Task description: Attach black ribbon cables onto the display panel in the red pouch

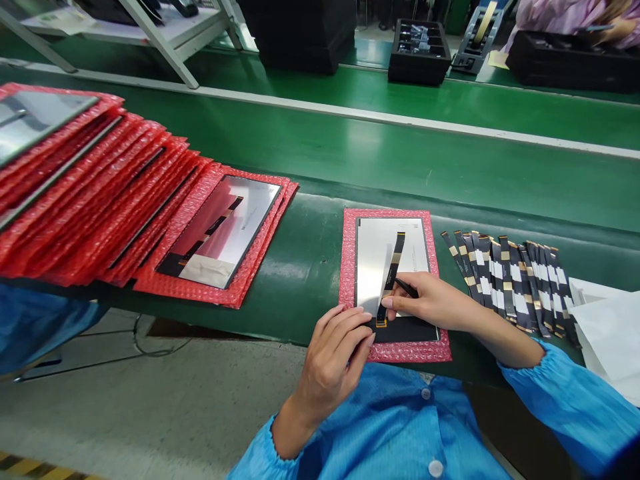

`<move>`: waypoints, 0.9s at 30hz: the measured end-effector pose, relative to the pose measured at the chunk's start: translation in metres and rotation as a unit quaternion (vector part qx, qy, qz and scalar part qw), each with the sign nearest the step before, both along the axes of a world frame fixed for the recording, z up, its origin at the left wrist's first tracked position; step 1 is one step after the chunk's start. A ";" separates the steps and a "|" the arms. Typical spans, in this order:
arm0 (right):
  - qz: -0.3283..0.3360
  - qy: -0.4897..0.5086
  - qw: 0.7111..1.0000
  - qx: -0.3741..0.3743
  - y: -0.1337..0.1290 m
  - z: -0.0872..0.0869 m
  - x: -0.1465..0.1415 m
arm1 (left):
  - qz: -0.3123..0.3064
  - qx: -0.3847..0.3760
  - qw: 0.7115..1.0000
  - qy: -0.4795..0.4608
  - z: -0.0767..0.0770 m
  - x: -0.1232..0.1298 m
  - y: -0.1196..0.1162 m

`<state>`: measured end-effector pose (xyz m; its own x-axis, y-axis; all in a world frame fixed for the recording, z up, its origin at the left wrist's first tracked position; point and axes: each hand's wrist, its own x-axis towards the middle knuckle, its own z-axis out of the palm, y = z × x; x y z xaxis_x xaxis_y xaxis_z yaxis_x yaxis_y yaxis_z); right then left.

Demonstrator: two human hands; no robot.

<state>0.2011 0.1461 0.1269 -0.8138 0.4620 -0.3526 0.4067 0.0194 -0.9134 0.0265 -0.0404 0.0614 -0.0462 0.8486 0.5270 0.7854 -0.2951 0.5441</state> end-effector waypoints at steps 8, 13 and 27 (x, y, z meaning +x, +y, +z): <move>0.018 -0.016 1.000 0.010 0.002 -0.001 -0.001 | 0.001 -0.002 1.000 0.001 0.000 0.000 0.001; 0.039 -0.019 0.999 0.016 0.005 -0.004 -0.001 | -0.002 -0.004 1.000 0.004 0.001 -0.001 0.001; 0.057 -0.020 0.998 0.001 0.008 -0.003 -0.002 | 0.004 -0.003 1.000 0.022 0.000 0.000 0.000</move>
